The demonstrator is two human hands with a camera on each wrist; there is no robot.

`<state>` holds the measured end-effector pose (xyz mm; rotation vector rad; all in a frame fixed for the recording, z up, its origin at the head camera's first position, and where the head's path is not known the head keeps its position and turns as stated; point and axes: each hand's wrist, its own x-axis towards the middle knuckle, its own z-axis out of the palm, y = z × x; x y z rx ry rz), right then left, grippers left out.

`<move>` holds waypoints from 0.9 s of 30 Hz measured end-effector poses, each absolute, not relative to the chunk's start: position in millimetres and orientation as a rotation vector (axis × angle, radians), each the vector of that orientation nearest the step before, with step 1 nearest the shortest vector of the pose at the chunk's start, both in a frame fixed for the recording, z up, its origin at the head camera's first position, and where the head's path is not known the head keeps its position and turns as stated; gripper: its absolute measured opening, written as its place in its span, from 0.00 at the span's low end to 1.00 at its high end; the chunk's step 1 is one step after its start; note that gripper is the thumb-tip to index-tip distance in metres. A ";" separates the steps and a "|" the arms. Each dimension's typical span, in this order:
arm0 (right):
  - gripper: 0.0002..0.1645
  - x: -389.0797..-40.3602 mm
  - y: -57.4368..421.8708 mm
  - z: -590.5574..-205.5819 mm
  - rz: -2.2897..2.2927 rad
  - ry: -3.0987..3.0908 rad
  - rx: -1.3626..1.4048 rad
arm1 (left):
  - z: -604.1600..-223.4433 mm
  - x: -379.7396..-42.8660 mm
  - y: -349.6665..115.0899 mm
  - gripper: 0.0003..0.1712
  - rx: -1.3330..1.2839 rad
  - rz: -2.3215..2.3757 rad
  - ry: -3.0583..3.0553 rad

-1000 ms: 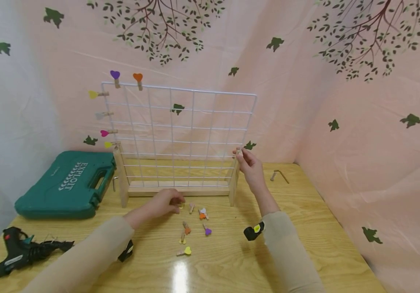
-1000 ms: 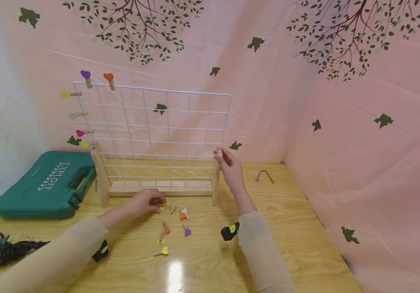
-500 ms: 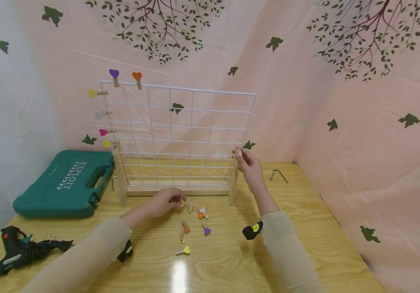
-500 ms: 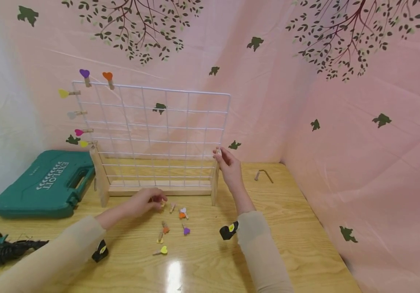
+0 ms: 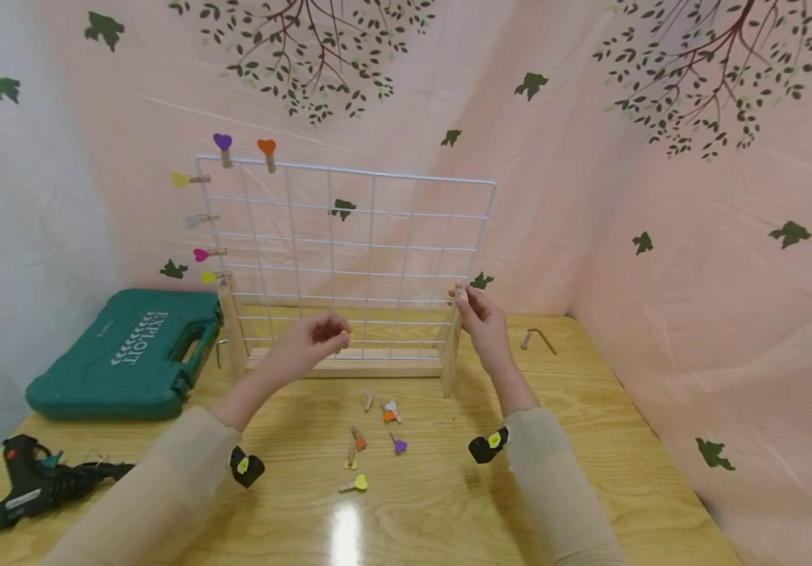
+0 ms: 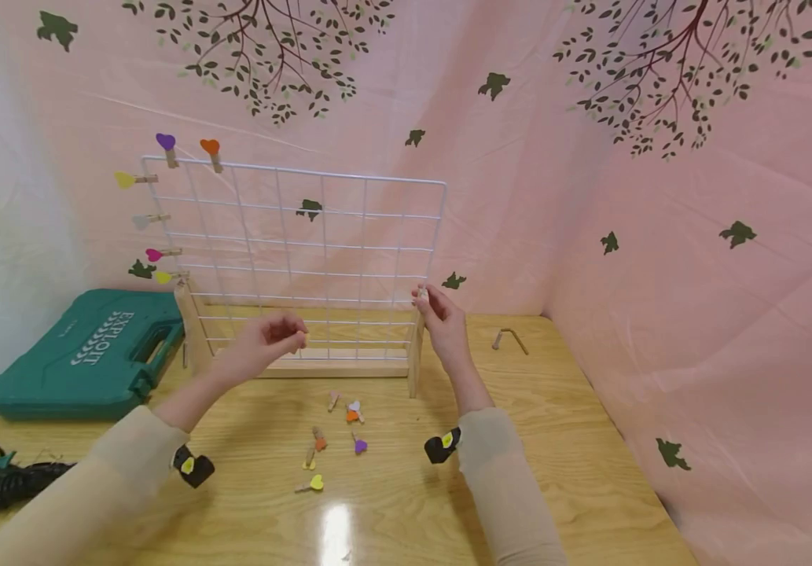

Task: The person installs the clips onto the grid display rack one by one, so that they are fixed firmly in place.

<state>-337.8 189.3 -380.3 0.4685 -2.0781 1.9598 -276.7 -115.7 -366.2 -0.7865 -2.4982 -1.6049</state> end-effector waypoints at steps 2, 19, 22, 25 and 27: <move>0.27 -338.2 188.9 -380.7 1.955 -2.078 0.468 | -345.6 -271.2 -116.1 0.08 -0.778 -1.601 -2.409; 0.26 -332.5 186.0 -374.0 2.009 -2.074 0.446 | -187.4 -267.3 -140.0 0.10 -0.651 -1.320 -2.026; 0.26 -326.9 184.0 -369.1 1.986 -2.093 0.446 | -166.4 -277.3 -144.1 0.11 -0.575 -1.132 -2.020; 0.25 -323.4 182.6 -366.1 1.957 -2.110 0.438 | -149.5 -286.8 -145.2 0.12 -0.486 -0.981 -2.049; 0.25 -322.4 182.2 -365.3 1.951 -2.116 0.433 | -141.1 -291.9 -145.2 0.14 -0.425 -0.943 -2.108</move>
